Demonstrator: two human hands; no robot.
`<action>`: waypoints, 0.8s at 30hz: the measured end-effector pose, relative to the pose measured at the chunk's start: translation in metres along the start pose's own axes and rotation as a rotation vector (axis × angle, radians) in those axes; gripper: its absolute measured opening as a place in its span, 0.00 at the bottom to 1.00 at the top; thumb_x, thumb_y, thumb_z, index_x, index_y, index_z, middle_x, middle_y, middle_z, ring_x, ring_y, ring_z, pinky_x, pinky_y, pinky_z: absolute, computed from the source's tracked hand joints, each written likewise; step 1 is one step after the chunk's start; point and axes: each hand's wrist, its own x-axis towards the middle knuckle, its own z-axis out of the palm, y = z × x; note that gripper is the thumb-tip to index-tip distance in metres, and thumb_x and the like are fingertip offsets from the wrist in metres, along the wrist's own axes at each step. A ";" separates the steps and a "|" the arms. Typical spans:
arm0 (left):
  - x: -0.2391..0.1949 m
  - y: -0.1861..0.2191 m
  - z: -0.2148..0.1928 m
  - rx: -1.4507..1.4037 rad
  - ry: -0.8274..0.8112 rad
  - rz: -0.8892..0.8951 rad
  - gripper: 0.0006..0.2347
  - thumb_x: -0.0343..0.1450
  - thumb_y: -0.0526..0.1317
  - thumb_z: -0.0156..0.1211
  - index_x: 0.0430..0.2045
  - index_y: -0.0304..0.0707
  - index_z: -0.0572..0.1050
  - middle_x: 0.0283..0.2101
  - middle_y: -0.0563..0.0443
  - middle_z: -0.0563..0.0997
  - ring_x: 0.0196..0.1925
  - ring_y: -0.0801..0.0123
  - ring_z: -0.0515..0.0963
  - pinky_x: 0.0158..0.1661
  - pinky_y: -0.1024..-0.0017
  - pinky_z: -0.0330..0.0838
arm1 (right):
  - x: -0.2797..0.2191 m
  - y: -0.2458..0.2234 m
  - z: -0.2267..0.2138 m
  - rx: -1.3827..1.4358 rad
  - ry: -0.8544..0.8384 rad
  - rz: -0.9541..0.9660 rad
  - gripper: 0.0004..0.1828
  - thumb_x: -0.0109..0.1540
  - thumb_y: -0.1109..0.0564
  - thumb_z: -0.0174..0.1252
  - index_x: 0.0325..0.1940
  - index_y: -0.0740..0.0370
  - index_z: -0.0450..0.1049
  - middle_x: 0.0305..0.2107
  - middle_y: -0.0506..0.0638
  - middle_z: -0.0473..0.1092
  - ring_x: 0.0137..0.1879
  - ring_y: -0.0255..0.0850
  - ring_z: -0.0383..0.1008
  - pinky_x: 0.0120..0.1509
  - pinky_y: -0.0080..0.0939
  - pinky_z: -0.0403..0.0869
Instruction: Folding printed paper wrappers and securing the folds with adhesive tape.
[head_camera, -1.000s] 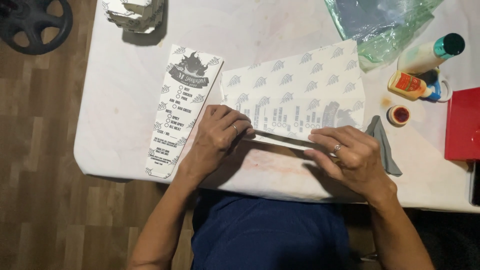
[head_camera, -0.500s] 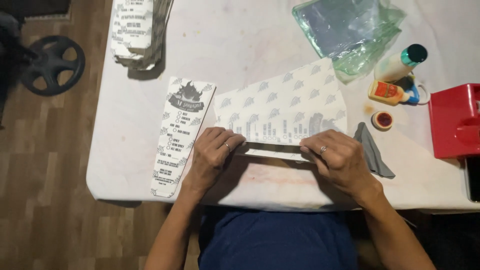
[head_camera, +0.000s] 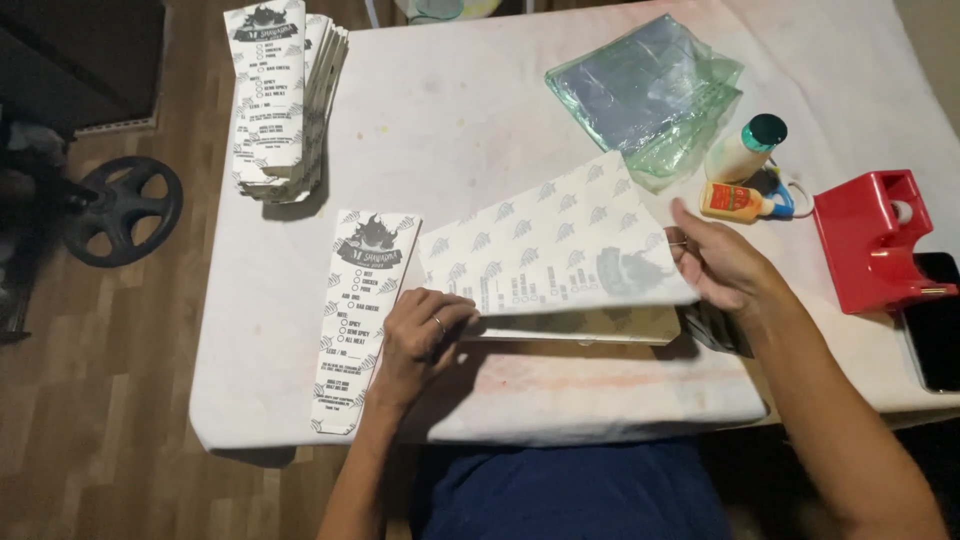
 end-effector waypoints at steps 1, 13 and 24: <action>0.002 0.003 -0.003 0.004 0.001 0.002 0.02 0.72 0.33 0.63 0.36 0.35 0.78 0.37 0.47 0.83 0.35 0.62 0.76 0.37 0.66 0.68 | -0.012 -0.007 0.015 0.000 -0.003 -0.003 0.24 0.71 0.35 0.54 0.44 0.60 0.69 0.28 0.45 0.69 0.28 0.27 0.71 0.33 0.24 0.76; 0.020 -0.014 -0.004 -0.453 0.345 -0.995 0.36 0.67 0.48 0.65 0.70 0.42 0.56 0.63 0.41 0.69 0.59 0.61 0.71 0.55 0.65 0.77 | -0.084 -0.014 0.055 -0.696 -0.036 -1.026 0.21 0.59 0.67 0.66 0.57 0.72 0.76 0.45 0.54 0.77 0.49 0.40 0.77 0.57 0.38 0.80; 0.020 0.004 0.043 -0.438 0.591 -0.702 0.06 0.78 0.38 0.48 0.45 0.36 0.66 0.43 0.46 0.77 0.46 0.63 0.77 0.46 0.67 0.77 | -0.069 0.029 0.063 -0.440 0.152 -1.128 0.19 0.61 0.53 0.69 0.48 0.70 0.76 0.41 0.55 0.74 0.46 0.41 0.74 0.51 0.36 0.73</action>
